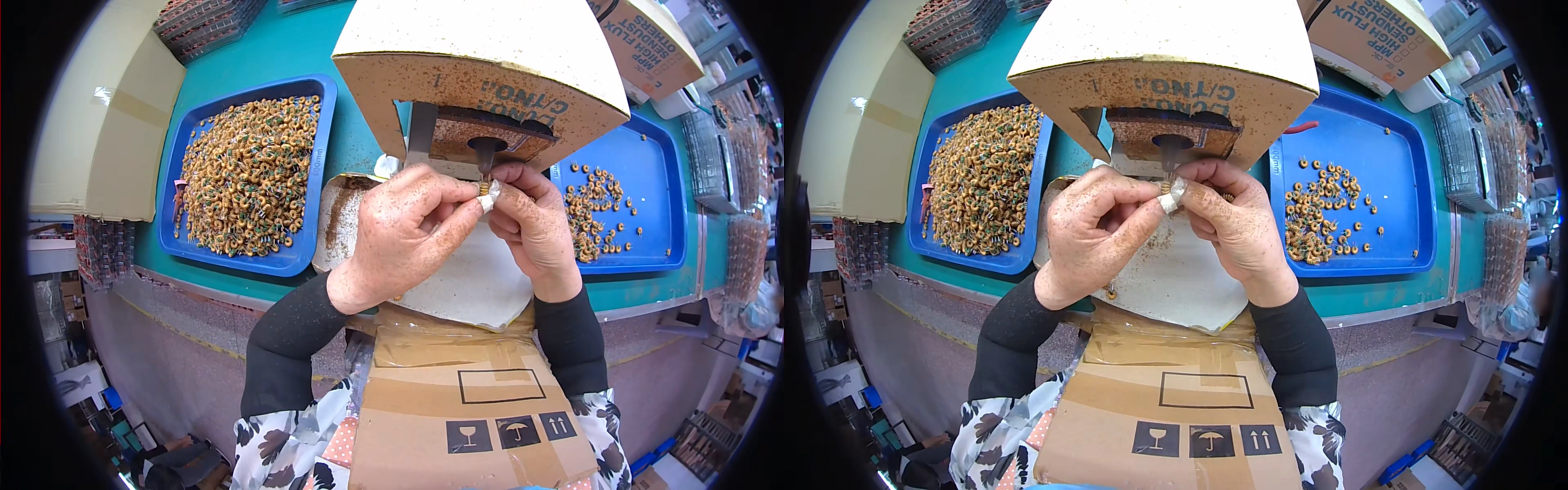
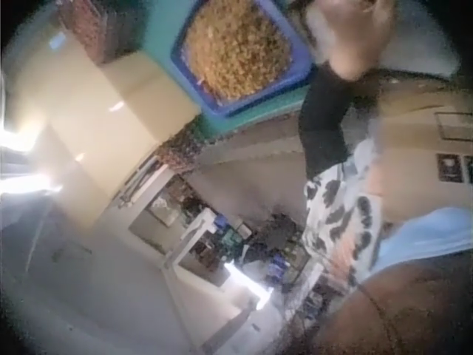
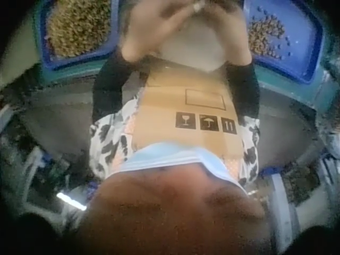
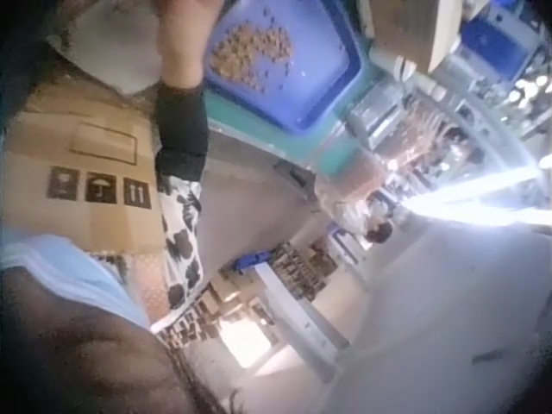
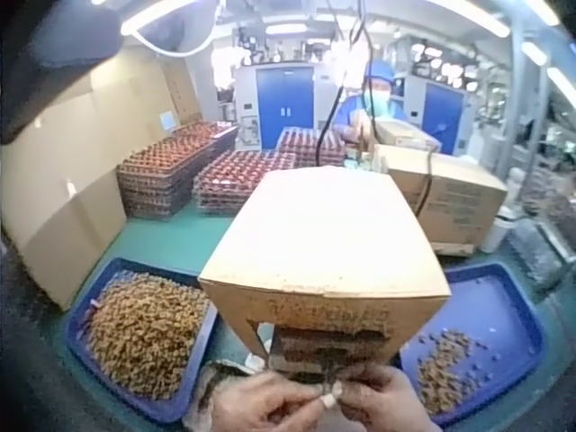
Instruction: The recorder is sorting small metal electronic components through a wooden fixture on a blue tray at a manufacturing station.
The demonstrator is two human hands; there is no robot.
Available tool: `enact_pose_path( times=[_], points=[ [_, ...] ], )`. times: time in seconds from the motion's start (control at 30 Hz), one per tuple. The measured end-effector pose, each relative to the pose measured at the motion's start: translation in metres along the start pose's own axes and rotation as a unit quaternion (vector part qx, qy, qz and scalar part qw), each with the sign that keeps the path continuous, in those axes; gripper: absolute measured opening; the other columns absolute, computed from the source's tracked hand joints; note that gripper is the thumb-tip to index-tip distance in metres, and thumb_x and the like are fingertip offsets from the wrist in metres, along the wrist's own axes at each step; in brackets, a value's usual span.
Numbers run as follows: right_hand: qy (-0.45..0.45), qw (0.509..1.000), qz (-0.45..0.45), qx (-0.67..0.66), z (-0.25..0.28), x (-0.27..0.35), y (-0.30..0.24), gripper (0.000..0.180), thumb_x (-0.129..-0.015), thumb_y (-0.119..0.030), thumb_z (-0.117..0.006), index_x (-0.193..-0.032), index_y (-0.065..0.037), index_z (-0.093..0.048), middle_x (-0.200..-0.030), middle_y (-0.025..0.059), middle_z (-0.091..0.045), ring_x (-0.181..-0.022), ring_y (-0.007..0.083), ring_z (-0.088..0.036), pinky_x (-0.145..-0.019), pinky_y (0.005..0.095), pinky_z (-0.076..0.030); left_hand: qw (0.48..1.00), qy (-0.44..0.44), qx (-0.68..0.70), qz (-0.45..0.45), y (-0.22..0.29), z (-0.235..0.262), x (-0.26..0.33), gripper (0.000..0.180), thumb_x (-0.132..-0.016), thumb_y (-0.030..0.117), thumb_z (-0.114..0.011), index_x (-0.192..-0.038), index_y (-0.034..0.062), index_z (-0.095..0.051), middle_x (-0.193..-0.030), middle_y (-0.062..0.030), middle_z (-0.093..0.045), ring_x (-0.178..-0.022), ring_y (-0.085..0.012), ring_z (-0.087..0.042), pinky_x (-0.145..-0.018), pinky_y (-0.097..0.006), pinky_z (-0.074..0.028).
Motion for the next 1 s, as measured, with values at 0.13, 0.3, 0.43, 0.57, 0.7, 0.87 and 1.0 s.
enact_pose_path(
  times=[0.13,0.3,0.43,0.57,0.7,0.87,1.0],
  points=[
    [-0.007,1.000,-0.002,-0.017,0.001,0.000,0.000,0.017,-0.085,-0.010,-0.066,-0.098,-0.003,-0.059,-0.074,-0.0032,-0.053,-0.052,0.0010,-0.035,-0.045,0.0157,-0.026,1.000,-0.004,0.001,-0.010,0.001,-0.001,-0.001,0.009,-0.076,0.004,-0.071,-0.084,0.0021,-0.066,-0.070,-0.0063,-0.059,-0.052,-0.0127,-0.054,-0.047,-0.026,-0.043],
    [-0.008,1.000,-0.007,-0.028,-0.001,0.001,0.001,0.016,-0.086,-0.009,-0.065,-0.099,-0.003,-0.059,-0.073,-0.0039,-0.052,-0.052,0.0011,-0.036,-0.045,0.0158,-0.025,1.000,-0.011,0.005,0.002,0.002,0.000,-0.004,0.008,-0.077,0.004,-0.070,-0.084,0.0022,-0.066,-0.069,-0.0061,-0.059,-0.053,-0.0131,-0.053,-0.047,-0.026,-0.043],
    [-0.007,0.999,0.009,-0.043,0.001,0.000,0.003,0.016,-0.086,-0.009,-0.063,-0.101,-0.004,-0.058,-0.072,-0.0044,-0.051,-0.053,0.0013,-0.036,-0.045,0.0158,-0.025,0.999,-0.029,0.011,0.015,-0.003,0.000,-0.009,0.008,-0.078,0.005,-0.070,-0.084,0.0016,-0.067,-0.069,-0.0037,-0.057,-0.054,-0.0098,-0.049,-0.047,-0.024,-0.039],
    [0.006,0.999,0.013,-0.039,-0.003,0.001,0.001,0.016,-0.087,-0.009,-0.063,-0.101,-0.004,-0.058,-0.071,-0.0046,-0.050,-0.053,0.0014,-0.036,-0.045,0.0160,-0.025,0.999,-0.032,0.005,0.029,-0.002,0.000,-0.012,0.008,-0.077,0.007,-0.069,-0.080,0.0017,-0.064,-0.066,-0.0056,-0.055,-0.053,-0.0149,-0.051,-0.048,-0.029,-0.041],
    [0.001,0.999,0.019,-0.048,-0.001,0.000,0.003,0.015,-0.086,-0.008,-0.063,-0.100,-0.004,-0.058,-0.073,-0.0042,-0.051,-0.053,0.0012,-0.036,-0.045,0.0159,-0.025,0.999,-0.030,0.000,0.028,-0.001,0.001,-0.012,0.008,-0.077,0.007,-0.069,-0.081,0.0018,-0.064,-0.066,-0.0056,-0.055,-0.052,-0.0148,-0.051,-0.048,-0.029,-0.041],
    [-0.032,0.999,-0.004,-0.038,-0.002,0.000,0.003,0.013,-0.086,-0.009,-0.063,-0.098,-0.004,-0.058,-0.074,-0.0032,-0.053,-0.053,0.0014,-0.036,-0.045,0.0160,-0.025,0.999,-0.039,0.001,0.021,0.002,0.001,-0.006,0.007,-0.077,0.005,-0.070,-0.081,0.0019,-0.065,-0.066,-0.0055,-0.056,-0.052,-0.0133,-0.052,-0.047,-0.027,-0.042],
    [-0.029,0.999,-0.013,-0.041,-0.005,-0.001,0.006,0.013,-0.086,-0.009,-0.063,-0.097,-0.004,-0.058,-0.075,-0.0028,-0.053,-0.053,0.0017,-0.035,-0.045,0.0161,-0.024,0.999,-0.023,0.007,0.029,0.000,0.004,-0.004,0.006,-0.077,0.004,-0.070,-0.081,0.0019,-0.065,-0.067,-0.0056,-0.057,-0.052,-0.0126,-0.052,-0.047,-0.026,-0.042]
  ],
)
Point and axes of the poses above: each hand's wrist, its own x-axis away from the middle knuckle, its own z-axis out of the back of the hand, y = z × x, the point moved 9 cm from there along -x, towards the middle knuckle
